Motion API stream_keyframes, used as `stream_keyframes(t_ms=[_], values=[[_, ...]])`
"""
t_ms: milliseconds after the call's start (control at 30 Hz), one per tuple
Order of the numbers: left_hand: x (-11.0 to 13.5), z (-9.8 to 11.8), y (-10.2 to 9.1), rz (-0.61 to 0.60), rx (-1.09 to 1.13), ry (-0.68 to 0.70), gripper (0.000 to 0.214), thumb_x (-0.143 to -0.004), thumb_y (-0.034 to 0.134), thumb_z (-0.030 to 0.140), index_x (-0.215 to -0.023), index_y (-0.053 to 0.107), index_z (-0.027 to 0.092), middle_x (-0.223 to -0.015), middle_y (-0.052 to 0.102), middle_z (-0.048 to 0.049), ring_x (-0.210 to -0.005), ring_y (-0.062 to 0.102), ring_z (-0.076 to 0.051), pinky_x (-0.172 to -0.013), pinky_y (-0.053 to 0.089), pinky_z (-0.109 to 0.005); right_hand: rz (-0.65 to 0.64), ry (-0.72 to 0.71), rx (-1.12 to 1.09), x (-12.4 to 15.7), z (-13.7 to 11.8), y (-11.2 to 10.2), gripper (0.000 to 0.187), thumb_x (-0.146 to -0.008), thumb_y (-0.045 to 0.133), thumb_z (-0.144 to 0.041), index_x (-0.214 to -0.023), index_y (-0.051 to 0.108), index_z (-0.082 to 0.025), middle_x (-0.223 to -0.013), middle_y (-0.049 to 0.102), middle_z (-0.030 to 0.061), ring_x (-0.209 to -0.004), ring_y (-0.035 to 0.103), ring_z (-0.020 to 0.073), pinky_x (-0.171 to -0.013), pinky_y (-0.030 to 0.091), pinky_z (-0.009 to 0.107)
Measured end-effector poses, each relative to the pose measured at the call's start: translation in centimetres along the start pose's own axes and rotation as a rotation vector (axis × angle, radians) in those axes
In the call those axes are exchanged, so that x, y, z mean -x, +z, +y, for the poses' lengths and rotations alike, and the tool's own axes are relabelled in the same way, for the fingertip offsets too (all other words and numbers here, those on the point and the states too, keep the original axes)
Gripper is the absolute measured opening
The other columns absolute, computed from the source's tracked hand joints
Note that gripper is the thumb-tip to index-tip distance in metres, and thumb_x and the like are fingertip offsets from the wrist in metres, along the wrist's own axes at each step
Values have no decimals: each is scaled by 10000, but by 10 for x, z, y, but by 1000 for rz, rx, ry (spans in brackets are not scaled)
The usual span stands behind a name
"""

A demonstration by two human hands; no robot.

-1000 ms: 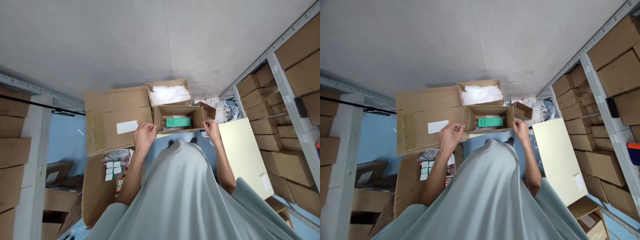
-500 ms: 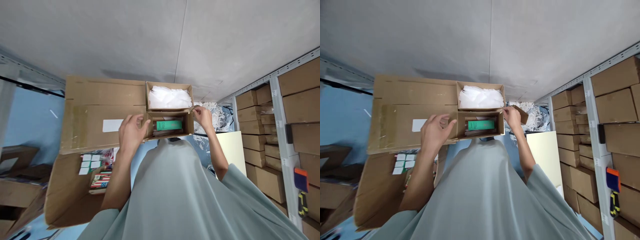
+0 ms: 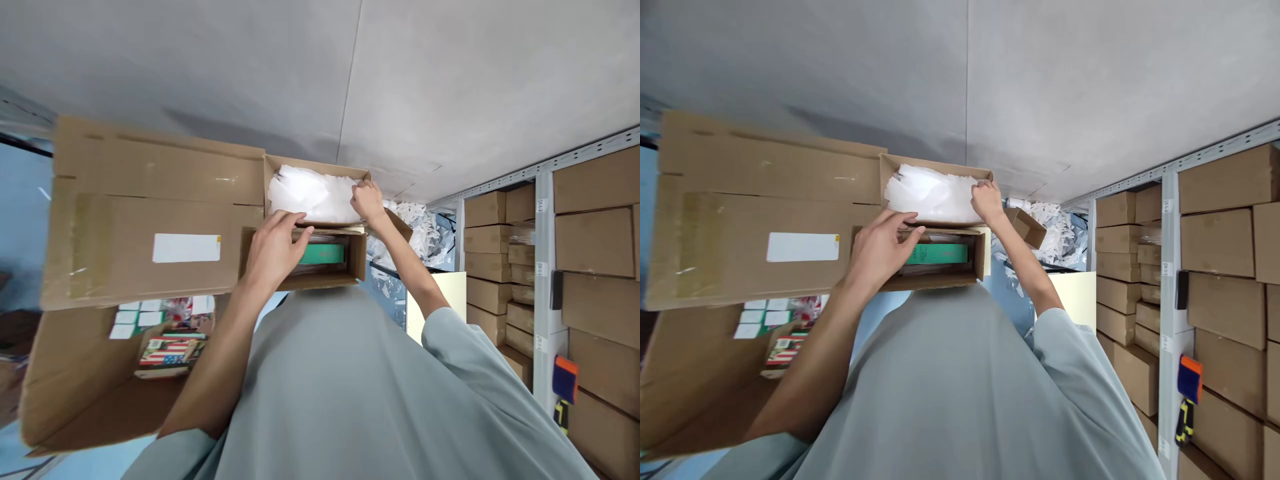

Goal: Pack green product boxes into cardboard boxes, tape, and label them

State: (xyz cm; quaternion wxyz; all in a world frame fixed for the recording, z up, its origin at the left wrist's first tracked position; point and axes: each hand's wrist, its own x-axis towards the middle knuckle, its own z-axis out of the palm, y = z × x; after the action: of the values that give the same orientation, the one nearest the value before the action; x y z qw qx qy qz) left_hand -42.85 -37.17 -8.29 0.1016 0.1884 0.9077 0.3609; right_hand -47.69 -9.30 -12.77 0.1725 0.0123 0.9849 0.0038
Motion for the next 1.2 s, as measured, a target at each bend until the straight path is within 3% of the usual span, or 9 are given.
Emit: stream_keyframes(t_ms=[233,367,467,533,633,767,900,1000,1200], values=[[11,13,-11,64,165,62,765,-1020,749,425,-1730,500,280,-1654,617,-139,-1368,730,-307,-1108,652,-432,282,-146,-476,103,-17,-46,198,-1094,583,-223,-1075,780,-211,-1154,775,111,-1146,682,288,-1075,549,403],[23,15,-13,-47,146,167,470,-999,757,422,-1447,742,281,-1639,652,-121,-1461,683,-336,-1176,617,-442,154,-375,-958,148,-39,-50,135,-1078,648,-330,-1028,729,-234,-1106,773,56,-986,704,212,-922,592,335],[37,1,-10,-208,44,70,262,-1040,641,363,-1221,796,255,-1310,826,-109,-1199,797,-316,-1047,638,-411,57,-345,-1077,156,-51,-33,186,-1097,634,-389,-1057,713,-225,-1075,784,42,-925,718,186,-857,584,300],[43,-15,-4,-297,-51,-51,291,-1043,616,343,-1259,785,245,-1148,860,-97,-1066,824,-319,-947,629,-386,-31,-287,-929,148,-61,-17,153,-1097,638,-341,-1070,722,-217,-1084,807,46,-942,743,196,-871,576,299],[46,-40,7,-388,-204,-157,329,-1055,585,308,-1299,796,237,-1187,872,-134,-1117,830,-349,-945,608,-393,-221,-245,-512,125,-83,5,157,-1110,613,-231,-1143,763,-201,-1197,847,110,-1075,793,265,-944,583,344],[44,-57,14,-508,-343,-233,369,-1028,595,234,-1304,836,193,-1240,859,-210,-1169,825,-398,-1012,614,-465,-395,-239,-147,107,-112,5,321,-1118,516,-107,-1246,807,-149,-1331,841,222,-1223,808,346,-1010,610,414],[51,-51,-5,-350,-242,-162,410,-1078,568,278,-1406,796,190,-1393,820,-202,-1249,802,-390,-1058,617,-483,-253,-329,-218,101,-117,-28,344,-1195,482,-249,-1319,801,-217,-1356,849,148,-1253,808,335,-1026,622,416],[52,-40,-24,-184,-151,-131,411,-1123,525,330,-1425,779,215,-1394,830,-147,-1225,810,-350,-1056,615,-448,-86,-267,-229,66,-109,-46,370,-1213,443,-262,-1403,758,-222,-1420,821,125,-1274,793,332,-1049,615,429],[39,-25,-39,-61,-97,-138,394,-1118,548,355,-1410,782,230,-1362,846,-119,-1131,823,-326,-1044,600,-431,-388,-193,46,-52,-111,-15,587,-1032,731,-107,-1611,646,-153,-1572,735,205,-1394,732,328,-1133,597,405]])
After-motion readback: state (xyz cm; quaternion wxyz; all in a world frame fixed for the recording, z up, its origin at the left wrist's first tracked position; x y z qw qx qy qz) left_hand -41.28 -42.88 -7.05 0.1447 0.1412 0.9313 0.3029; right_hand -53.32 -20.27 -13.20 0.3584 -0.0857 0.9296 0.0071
